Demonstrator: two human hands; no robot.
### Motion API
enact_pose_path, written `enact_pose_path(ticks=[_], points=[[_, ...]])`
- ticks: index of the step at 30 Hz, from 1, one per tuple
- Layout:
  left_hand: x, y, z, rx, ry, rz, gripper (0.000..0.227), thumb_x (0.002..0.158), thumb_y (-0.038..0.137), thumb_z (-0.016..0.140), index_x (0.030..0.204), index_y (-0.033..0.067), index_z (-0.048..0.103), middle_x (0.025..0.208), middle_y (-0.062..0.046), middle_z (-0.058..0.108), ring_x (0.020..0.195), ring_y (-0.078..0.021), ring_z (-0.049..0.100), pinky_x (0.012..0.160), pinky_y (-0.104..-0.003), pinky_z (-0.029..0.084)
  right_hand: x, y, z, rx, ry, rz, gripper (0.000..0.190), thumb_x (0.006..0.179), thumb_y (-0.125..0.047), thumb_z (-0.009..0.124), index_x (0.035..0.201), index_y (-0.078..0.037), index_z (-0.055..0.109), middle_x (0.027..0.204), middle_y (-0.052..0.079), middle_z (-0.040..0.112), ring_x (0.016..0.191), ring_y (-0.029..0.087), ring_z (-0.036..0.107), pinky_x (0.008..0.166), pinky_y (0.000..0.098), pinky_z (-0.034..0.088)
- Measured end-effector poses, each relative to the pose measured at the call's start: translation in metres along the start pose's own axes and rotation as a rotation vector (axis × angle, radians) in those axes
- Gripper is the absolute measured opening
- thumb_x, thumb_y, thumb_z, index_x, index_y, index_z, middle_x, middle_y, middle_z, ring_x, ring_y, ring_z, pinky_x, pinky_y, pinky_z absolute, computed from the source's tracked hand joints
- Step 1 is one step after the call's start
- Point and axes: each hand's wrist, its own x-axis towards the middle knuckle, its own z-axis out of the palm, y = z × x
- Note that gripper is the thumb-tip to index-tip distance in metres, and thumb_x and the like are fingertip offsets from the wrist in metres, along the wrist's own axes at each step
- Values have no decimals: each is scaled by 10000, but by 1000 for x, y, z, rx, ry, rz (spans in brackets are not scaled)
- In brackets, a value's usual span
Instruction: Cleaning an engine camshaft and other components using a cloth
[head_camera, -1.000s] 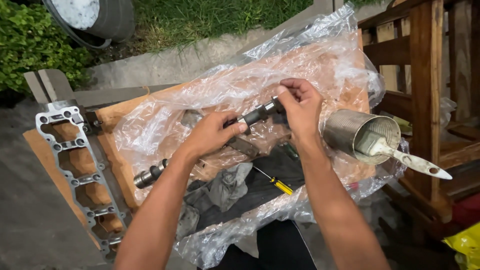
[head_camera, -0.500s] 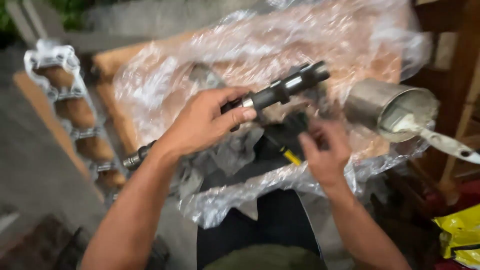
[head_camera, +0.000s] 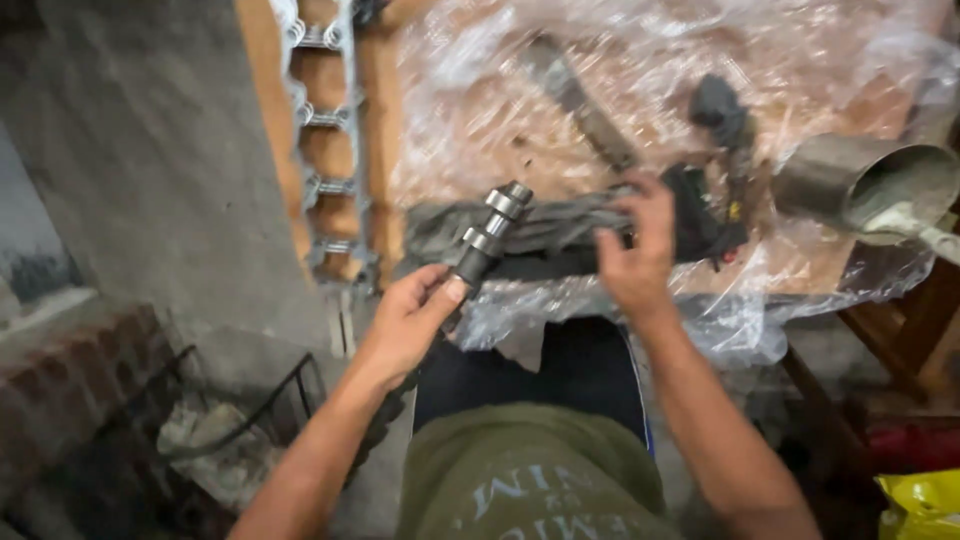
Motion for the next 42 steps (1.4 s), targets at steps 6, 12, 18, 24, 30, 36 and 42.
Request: enact_pose_path(ticks=[6,12,18,24,30,36,42], points=[[-52,-51,-11,-100,17,153,354,933,224,741,1199,-6,702,808,-140,750,737,-194,681,633,-302,560,-37,-63,-17,688,263,147,306,974,-88,505,1237,-57,350,1070,364,611,1078,486,680,1001,541,565],[-115,-41,-45,270,-14,205,401,846,435,789,1162,189,767,916,-77,786,953,-267,749,812,-393,565,-47,-190,24,395,-17,-283,501,981,-423,613,1050,71,570,1046,319,680,1079,486,667,1084,720,428],[-177,-35,-83,642,74,518,445,904,466,694,1206,140,700,993,-121,783,914,-379,743,764,-500,571,-73,-207,61,-252,-442,-514,269,1012,-343,643,1105,-93,679,865,128,624,809,350,667,747,484,562],[-206,-90,-101,952,217,774,464,927,441,682,1263,122,656,968,-99,758,846,-324,753,744,-473,585,-80,-269,88,-412,-955,504,382,930,-469,589,995,-120,731,904,220,741,949,458,696,940,564,514],[-213,-103,-114,587,35,409,425,887,477,702,1229,225,701,998,-45,786,958,-336,730,796,-482,568,-156,-97,76,630,50,973,577,969,-504,657,1344,-67,634,1319,138,673,1198,274,668,1047,477,511],[-156,-149,-104,-204,-67,176,412,944,266,722,1236,-18,661,685,-133,722,422,-175,638,438,-267,497,-150,-160,23,1361,121,1039,360,919,-443,672,881,-86,711,737,69,688,591,148,650,500,187,488],[-154,-113,-97,-244,-189,132,331,962,277,634,1114,-9,702,727,-65,650,655,-88,599,470,-234,509,-174,-32,-58,1556,-198,586,1012,577,-517,889,1305,123,598,1322,316,621,1230,401,605,1250,476,375]])
